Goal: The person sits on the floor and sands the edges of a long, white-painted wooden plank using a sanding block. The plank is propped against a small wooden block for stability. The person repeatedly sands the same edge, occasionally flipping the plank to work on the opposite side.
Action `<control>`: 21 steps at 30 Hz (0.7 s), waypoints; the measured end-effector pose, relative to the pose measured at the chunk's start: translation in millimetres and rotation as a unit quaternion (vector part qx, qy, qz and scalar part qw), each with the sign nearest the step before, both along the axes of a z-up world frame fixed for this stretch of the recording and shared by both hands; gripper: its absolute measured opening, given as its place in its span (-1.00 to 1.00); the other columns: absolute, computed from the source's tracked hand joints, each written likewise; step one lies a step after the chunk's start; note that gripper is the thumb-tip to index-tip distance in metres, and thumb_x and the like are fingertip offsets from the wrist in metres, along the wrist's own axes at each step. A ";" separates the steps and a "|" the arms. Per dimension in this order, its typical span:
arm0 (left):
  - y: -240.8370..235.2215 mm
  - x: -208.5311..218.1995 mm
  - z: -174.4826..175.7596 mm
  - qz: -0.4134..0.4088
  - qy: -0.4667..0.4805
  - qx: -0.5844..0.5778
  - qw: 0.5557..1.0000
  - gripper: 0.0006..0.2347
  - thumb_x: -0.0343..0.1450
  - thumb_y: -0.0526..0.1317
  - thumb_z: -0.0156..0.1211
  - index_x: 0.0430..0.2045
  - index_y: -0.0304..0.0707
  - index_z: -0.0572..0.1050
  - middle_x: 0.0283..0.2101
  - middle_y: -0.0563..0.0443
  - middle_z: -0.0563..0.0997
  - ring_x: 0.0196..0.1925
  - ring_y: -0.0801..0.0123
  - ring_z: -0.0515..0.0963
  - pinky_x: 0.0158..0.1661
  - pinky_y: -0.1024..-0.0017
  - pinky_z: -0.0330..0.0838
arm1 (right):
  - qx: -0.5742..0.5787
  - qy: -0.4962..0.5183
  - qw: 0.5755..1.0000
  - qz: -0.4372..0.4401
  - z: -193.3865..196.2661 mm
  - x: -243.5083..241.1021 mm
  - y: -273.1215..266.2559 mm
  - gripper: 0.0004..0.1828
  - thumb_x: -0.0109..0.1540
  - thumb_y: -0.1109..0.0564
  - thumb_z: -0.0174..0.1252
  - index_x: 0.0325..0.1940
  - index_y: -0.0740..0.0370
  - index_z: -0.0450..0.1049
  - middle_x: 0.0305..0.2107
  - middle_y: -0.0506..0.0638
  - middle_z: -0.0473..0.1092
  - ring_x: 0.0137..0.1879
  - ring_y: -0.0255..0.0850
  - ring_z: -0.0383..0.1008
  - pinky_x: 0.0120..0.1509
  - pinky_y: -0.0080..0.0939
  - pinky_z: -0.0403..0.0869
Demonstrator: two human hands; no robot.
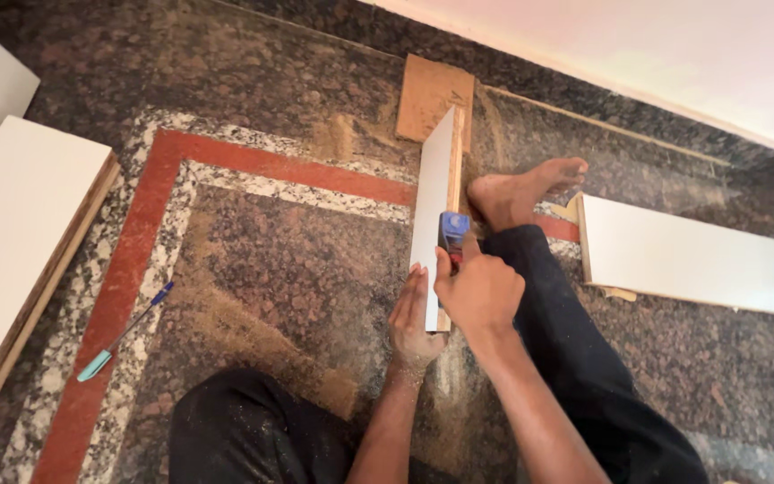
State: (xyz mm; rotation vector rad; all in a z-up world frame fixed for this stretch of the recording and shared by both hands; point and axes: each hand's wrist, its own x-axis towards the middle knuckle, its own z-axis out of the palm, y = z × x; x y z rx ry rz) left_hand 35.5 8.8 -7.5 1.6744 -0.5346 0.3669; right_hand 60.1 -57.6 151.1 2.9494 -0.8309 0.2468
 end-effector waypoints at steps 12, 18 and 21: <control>-2.1 0.2 -7.4 0.004 -0.004 -0.004 1.000 -0.48 0.46 -0.15 0.16 0.24 -0.63 0.31 0.19 -0.65 0.47 0.29 -0.39 0.49 0.24 -0.04 0.46 | 0.045 0.062 0.994 0.080 5.5 -10.7 -11.6 -0.61 0.20 -0.18 0.21 -0.11 0.13 0.56 -0.56 0.18 0.52 -0.41 0.17 0.57 -0.32 0.18 0.50; -9.4 1.9 -16.0 0.012 -0.006 0.018 1.000 -0.50 0.50 -0.10 0.12 0.19 -0.66 0.34 0.13 -0.68 0.48 0.25 -0.38 0.53 0.16 -0.05 0.53 | 0.086 0.068 0.991 0.077 9.5 -10.0 -13.4 -0.59 0.20 -0.15 0.24 -0.11 0.19 0.40 -0.55 0.16 0.52 -0.39 0.15 0.58 -0.31 0.15 0.50; -9.0 0.9 -17.5 0.010 -0.014 0.007 1.000 -0.52 0.54 -0.13 0.07 0.20 -0.69 0.32 0.16 -0.67 0.48 0.28 -0.40 0.51 0.21 -0.06 0.51 | 0.077 0.042 0.995 0.052 5.7 -7.6 -8.9 -0.62 0.19 -0.14 0.24 -0.13 0.16 0.42 -0.55 0.15 0.52 -0.40 0.16 0.57 -0.31 0.15 0.49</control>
